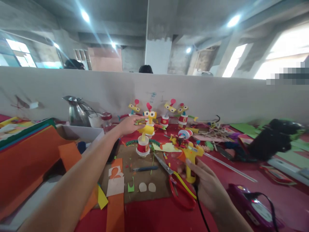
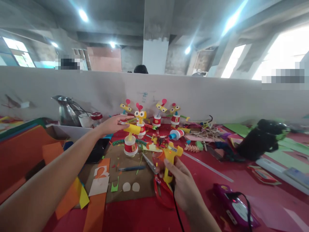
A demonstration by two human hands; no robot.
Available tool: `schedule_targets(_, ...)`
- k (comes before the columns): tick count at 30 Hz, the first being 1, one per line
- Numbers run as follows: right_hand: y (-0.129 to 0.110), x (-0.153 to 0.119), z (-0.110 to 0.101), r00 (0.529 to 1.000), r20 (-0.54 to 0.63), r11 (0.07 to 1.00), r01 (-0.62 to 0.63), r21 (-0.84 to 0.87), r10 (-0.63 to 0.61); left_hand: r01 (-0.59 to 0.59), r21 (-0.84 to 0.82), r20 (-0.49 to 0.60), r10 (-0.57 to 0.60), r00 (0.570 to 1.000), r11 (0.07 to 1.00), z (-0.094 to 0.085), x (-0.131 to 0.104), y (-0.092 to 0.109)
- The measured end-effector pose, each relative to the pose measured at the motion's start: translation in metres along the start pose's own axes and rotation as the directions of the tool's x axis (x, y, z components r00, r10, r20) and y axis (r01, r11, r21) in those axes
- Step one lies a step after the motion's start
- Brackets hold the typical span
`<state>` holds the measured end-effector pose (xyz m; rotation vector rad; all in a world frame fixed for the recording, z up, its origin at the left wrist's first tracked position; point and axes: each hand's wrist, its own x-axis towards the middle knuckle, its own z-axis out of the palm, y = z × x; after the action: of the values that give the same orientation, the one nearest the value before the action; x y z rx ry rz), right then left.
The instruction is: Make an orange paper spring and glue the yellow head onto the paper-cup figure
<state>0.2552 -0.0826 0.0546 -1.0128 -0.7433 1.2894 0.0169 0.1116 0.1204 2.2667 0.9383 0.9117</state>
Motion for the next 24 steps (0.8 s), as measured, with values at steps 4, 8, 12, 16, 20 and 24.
schedule_targets(4,0.003,-0.002,0.008,0.985,0.117,0.941,0.155,-0.300,-0.125,0.015,-0.202,-0.084,-0.033,0.996,0.979,0.004,-0.012,-0.004)
schedule_targets(8,0.009,0.004,0.015,0.951,0.135,0.768,0.305,-0.564,-0.278,-0.033,-0.331,-0.157,-0.021,0.987,0.943,0.009,-0.018,-0.012)
schedule_targets(12,0.023,0.012,0.020,0.933,0.147,0.654,0.338,-0.677,-0.329,-0.037,-0.519,-0.267,-0.121,0.956,0.854,0.012,-0.022,-0.021)
schedule_targets(16,0.037,0.019,0.023,0.924,0.076,0.658,0.323,-0.680,-0.375,-0.045,-0.541,-0.267,-0.121,0.956,0.840,0.017,-0.024,-0.028)
schedule_targets(20,0.043,0.025,0.027,0.922,0.034,0.653,0.298,-0.697,-0.385,-0.080,-0.499,-0.235,-0.045,0.971,0.863,0.026,-0.019,-0.029)
schedule_targets(24,0.044,0.027,0.033,0.929,0.047,0.653,0.292,-0.699,-0.366,-0.106,-0.394,-0.263,-0.002,0.965,0.913,0.033,-0.013,-0.026)
